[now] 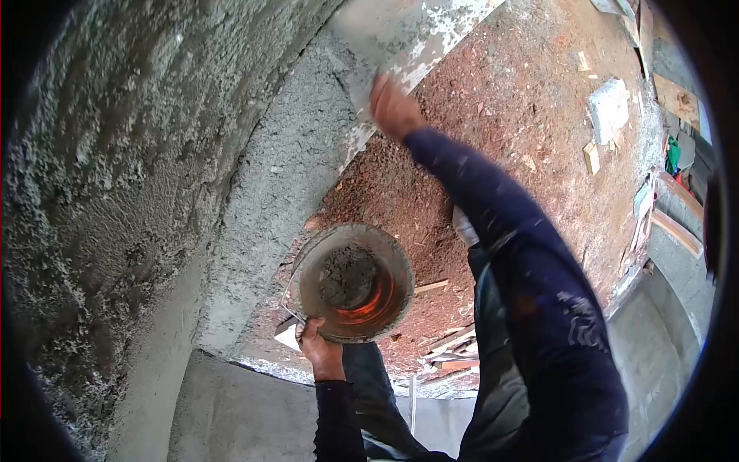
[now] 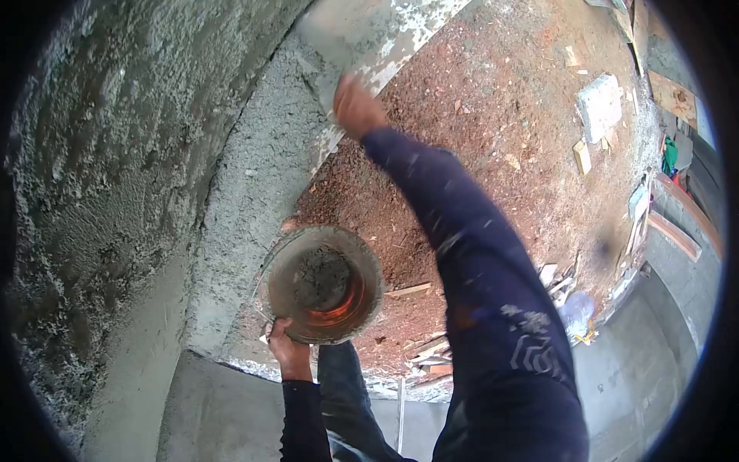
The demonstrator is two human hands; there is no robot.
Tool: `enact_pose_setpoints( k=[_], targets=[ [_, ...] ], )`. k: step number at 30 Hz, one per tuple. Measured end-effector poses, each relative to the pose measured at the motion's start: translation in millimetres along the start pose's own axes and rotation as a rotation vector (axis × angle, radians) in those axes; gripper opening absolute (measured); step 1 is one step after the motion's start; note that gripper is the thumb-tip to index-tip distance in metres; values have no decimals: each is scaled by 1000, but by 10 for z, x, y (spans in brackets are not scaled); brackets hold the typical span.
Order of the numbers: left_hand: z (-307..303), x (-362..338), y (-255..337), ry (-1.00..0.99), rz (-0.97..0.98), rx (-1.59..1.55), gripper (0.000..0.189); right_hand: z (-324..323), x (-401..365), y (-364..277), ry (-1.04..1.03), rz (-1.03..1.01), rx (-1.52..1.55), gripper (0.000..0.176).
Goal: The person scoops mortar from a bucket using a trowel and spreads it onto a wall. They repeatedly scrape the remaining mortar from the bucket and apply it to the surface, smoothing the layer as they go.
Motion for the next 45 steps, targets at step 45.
enact_pose_setpoints(
  k=[45],
  targets=[
    [779,768,365,-109,152,25,29,-418,-1004,517,-34,252,1718,24]
  ],
)
Point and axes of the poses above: each hand's wrist, its own x-axis towards the middle knuckle, its own z-axis out of the palm, y = z × x, the point moved 7 cm from there along x, towards the middle knuckle, and after that the axes turned 5 degrees about -x, right-handed, at the moved point
